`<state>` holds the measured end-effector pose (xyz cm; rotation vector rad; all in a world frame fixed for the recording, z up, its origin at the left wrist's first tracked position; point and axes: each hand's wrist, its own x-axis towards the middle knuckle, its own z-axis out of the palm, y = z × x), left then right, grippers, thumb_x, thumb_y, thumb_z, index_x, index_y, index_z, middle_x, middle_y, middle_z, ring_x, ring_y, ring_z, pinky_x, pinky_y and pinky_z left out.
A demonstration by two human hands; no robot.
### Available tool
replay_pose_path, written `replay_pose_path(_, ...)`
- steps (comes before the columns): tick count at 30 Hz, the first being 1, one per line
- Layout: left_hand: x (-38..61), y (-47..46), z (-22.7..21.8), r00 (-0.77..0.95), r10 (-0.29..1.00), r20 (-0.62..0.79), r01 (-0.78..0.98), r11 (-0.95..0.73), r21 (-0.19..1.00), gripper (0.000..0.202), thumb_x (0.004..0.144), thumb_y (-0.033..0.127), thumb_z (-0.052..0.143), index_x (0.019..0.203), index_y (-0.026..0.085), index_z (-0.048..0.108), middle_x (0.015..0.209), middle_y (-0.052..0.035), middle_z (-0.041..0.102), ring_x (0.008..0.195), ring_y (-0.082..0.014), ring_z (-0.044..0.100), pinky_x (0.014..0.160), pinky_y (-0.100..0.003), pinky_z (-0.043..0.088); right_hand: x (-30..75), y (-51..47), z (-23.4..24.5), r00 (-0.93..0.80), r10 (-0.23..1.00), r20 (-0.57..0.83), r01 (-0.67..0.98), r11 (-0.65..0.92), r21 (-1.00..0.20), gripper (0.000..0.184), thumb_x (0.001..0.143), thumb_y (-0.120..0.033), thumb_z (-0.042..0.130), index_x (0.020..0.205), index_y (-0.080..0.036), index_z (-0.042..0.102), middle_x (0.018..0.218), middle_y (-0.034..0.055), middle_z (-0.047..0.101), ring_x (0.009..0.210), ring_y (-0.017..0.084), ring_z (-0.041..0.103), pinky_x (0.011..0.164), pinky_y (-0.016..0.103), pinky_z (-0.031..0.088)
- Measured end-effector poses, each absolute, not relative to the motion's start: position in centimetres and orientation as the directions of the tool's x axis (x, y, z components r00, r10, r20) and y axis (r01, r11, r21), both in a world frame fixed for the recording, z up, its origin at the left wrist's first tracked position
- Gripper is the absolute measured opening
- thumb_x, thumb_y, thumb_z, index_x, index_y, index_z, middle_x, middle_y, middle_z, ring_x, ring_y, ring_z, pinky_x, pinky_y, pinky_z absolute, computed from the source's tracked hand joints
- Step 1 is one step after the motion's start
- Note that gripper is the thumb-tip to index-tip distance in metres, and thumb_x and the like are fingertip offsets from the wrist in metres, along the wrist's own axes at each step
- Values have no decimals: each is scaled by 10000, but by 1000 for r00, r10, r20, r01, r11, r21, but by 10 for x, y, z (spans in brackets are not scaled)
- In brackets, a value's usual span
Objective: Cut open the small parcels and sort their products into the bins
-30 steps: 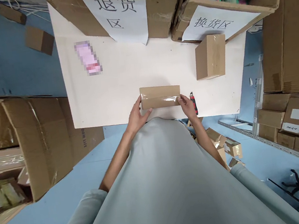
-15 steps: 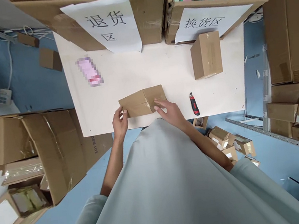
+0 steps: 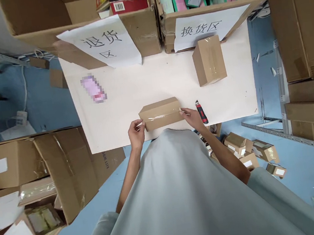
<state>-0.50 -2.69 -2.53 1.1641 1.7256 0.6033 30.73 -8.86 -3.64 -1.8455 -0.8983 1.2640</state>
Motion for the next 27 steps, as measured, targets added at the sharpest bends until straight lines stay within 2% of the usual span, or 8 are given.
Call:
replay_pose_path(6,-16,-29,-21,-124,854,-506,486,497,719,329,907,504,712,1078,223,698,1234,-132,793,1072,-295,787,1053,-513,655,295,-116,-44,181,843,-506,30,-519,-854,628,943,-688,766,1327,-200,854,1393,141,848,1203,350,850,1048,523,714)
replay_pose_path(9,-4,-16,-18,-126,908,-399,592,392,704,293,946,482,693,1126,251,711,1357,-152,756,1310,-354,736,1154,-579,614,310,-106,-45,200,864,-463,42,-479,-877,556,964,-674,762,1294,-236,857,1434,126,832,1264,336,823,1068,510,707)
replay_pose_path(11,16,-4,-12,-69,963,-261,682,237,692,292,973,462,692,1197,277,724,1480,-157,702,1503,-375,624,1275,-617,522,336,-92,-43,317,874,-369,124,-424,-897,525,992,-671,736,1280,-248,853,1492,142,797,1369,344,765,1106,517,686)
replay_pose_path(13,46,10,-4,36,984,-175,716,97,691,300,996,420,679,1262,290,728,1553,-157,661,1574,-373,563,1336,-619,461,372,-74,-40,484,845,-228,244,-381,-892,517,1024,-651,698,1315,-245,832,1583,170,727,1499,353,665,1199,549,624)
replay_pose_path(16,106,30,5,217,967,-134,674,-49,737,309,1040,377,640,1322,289,730,1595,-156,650,1582,-367,561,1362,-627,428,433,-44,-41,665,745,-43,372,-381,-847,579,1046,-597,670,1451,-191,753,1681,223,617,1644,365,496,1383,606,414)
replay_pose_path(19,177,47,2,418,899,-130,571,-149,808,374,1058,374,647,1410,275,724,1656,-153,632,1617,-357,540,1407,-620,361,480,-17,-50,735,677,-44,351,-435,-829,727,1010,-572,701,1577,-122,638,1718,277,552,1677,391,433,1418,619,323)
replay_pose_path(23,272,63,-19,546,769,-333,443,72,893,623,974,384,787,1572,256,667,1795,-162,514,1686,-380,476,1415,-594,357,504,3,-61,738,641,-210,214,-518,-828,785,973,-547,704,1598,-84,596,1637,297,633,1566,393,567,1346,593,423)
replay_pose_path(27,327,63,-35,557,662,-502,343,367,865,889,882,444,917,1678,226,587,1867,-190,395,1717,-453,413,1409,-616,363,498,0,-63,691,668,-275,150,-505,-850,667,1020,-567,602,1511,-120,666,1463,231,777,1344,321,724,1223,482,548)
